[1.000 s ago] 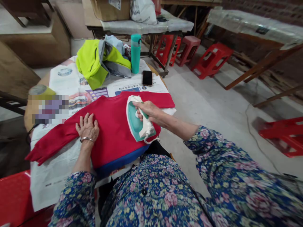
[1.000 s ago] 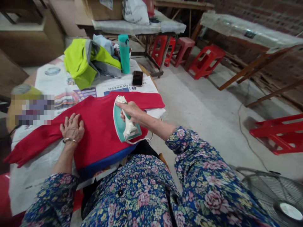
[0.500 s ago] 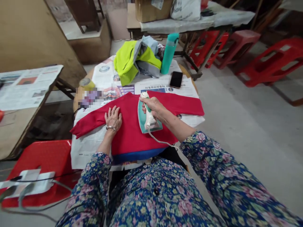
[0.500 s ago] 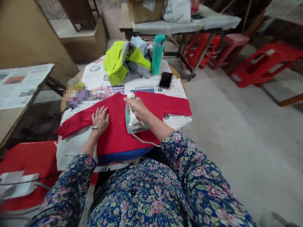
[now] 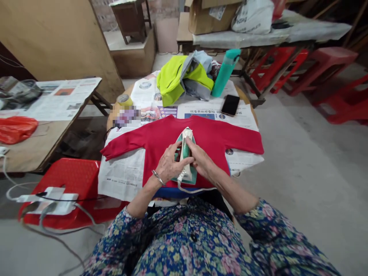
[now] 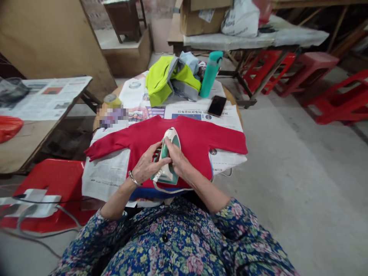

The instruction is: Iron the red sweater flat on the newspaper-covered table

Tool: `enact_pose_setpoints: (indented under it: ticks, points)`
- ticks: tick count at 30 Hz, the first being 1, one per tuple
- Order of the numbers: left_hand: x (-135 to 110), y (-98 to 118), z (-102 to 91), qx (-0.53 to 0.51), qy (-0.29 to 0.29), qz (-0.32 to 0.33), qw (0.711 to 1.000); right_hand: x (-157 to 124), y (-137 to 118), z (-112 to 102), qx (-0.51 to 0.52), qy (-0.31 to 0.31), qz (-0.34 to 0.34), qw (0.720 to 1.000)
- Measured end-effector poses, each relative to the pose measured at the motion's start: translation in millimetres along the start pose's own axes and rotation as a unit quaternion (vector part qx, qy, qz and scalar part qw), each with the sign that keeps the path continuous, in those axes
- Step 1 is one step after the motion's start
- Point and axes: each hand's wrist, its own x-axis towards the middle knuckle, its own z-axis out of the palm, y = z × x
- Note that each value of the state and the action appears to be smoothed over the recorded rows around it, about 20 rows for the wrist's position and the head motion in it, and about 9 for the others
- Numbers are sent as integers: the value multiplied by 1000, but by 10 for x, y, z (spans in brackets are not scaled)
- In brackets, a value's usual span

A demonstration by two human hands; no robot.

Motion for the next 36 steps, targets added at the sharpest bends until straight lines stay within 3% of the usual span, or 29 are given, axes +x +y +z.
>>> enact_pose_setpoints:
  ticks: [4,6,8,9,11,14,17,19,22,25,28,36]
  points:
    - [52,252,-33,46,-16,-69,996,-39,87,-449,-80,-30,-69,994]
    - [122,348,9,48,-10,-96,994,46,86,-679,-124,2,-126,984]
    - [204,401,92,22,-2,-108,994,208,80,-871,-212,57,-201,955]
    - [243,411,142,-6,4,-113,994,311,85,-948,-278,96,-250,922]
    - [296,404,240,-92,12,-132,987,533,130,-1059,-432,173,-311,829]
    - [257,366,301,-218,6,-173,960,814,279,-1144,-605,223,-289,707]
    - [49,326,187,-245,29,-185,951,952,448,-1190,-677,223,-293,637]
    - [-136,291,24,-241,62,-191,950,976,520,-1211,-685,217,-307,624]
    - [-355,216,-261,-221,121,-197,947,968,559,-1221,-683,208,-313,627]
    - [-398,126,-484,-189,169,-200,946,949,567,-1207,-681,211,-308,630]
    - [-237,38,-604,-167,182,-202,948,932,572,-1187,-680,212,-310,630]
    - [582,-99,-768,-145,160,-172,961,918,544,-1107,-687,190,-289,639]
